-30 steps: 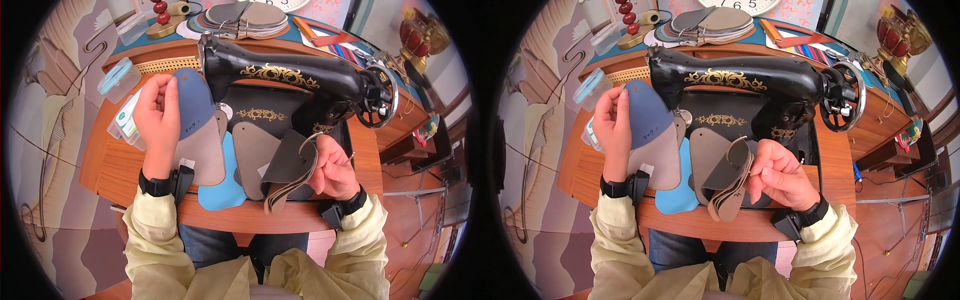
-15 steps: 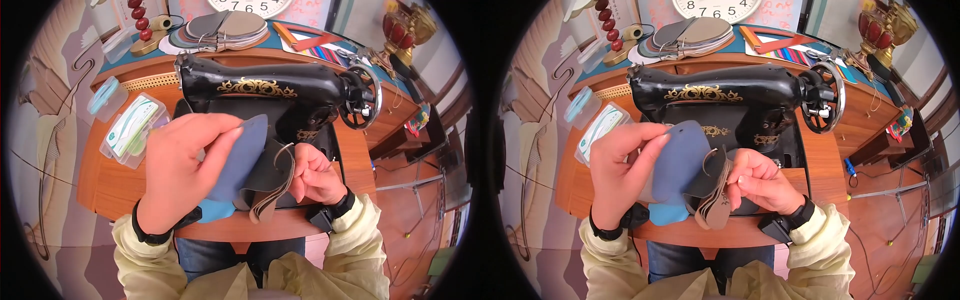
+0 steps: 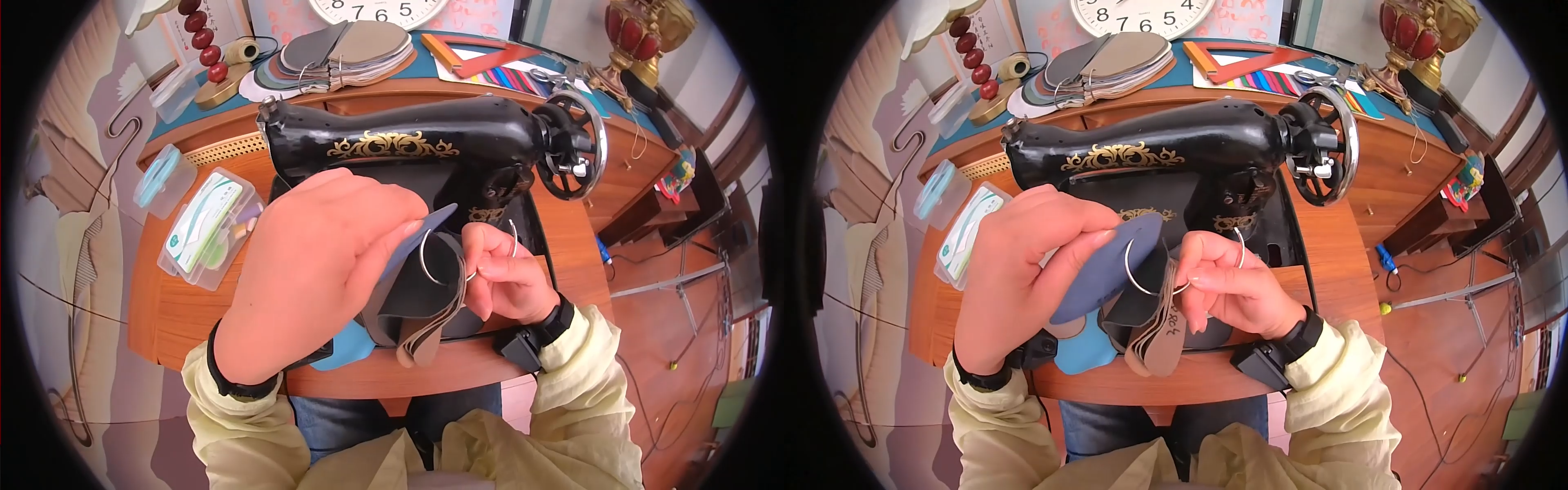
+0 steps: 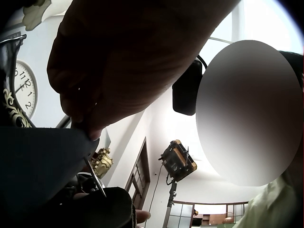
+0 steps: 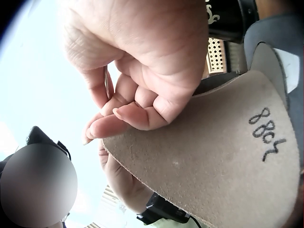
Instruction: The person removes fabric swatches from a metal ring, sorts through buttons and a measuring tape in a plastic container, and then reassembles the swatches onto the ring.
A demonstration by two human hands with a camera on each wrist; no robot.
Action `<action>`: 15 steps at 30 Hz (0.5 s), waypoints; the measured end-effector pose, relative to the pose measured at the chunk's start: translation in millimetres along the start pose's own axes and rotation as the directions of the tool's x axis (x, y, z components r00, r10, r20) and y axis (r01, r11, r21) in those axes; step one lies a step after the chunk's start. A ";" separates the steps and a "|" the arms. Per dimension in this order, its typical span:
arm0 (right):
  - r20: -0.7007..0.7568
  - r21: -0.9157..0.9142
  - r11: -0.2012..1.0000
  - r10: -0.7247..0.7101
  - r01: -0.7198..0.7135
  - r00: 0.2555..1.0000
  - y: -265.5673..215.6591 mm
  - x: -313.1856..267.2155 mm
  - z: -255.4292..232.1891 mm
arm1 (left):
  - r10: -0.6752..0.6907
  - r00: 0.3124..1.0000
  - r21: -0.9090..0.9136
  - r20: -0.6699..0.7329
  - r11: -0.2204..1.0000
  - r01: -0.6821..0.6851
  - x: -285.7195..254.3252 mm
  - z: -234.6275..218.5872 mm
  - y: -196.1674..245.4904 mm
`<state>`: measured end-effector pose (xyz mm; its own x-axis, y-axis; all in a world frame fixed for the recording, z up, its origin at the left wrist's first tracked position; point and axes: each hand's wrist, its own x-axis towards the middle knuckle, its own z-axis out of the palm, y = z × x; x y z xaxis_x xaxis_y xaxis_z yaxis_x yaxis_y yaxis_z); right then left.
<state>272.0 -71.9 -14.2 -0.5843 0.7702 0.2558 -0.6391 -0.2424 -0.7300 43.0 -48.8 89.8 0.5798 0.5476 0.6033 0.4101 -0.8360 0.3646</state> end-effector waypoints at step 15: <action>-0.003 -0.013 1.000 0.006 -0.006 1.000 -1.4 0.9 4.4 | 0.012 0.975 0.011 0.223 1.000 -0.015 -0.6 -9.9 -7.5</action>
<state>270.1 -73.4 -10.2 -0.5868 0.7703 0.2496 -0.6287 -0.2392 -0.7399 32.7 -43.2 93.7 0.7270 0.5318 0.4343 0.4095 -0.8436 0.3474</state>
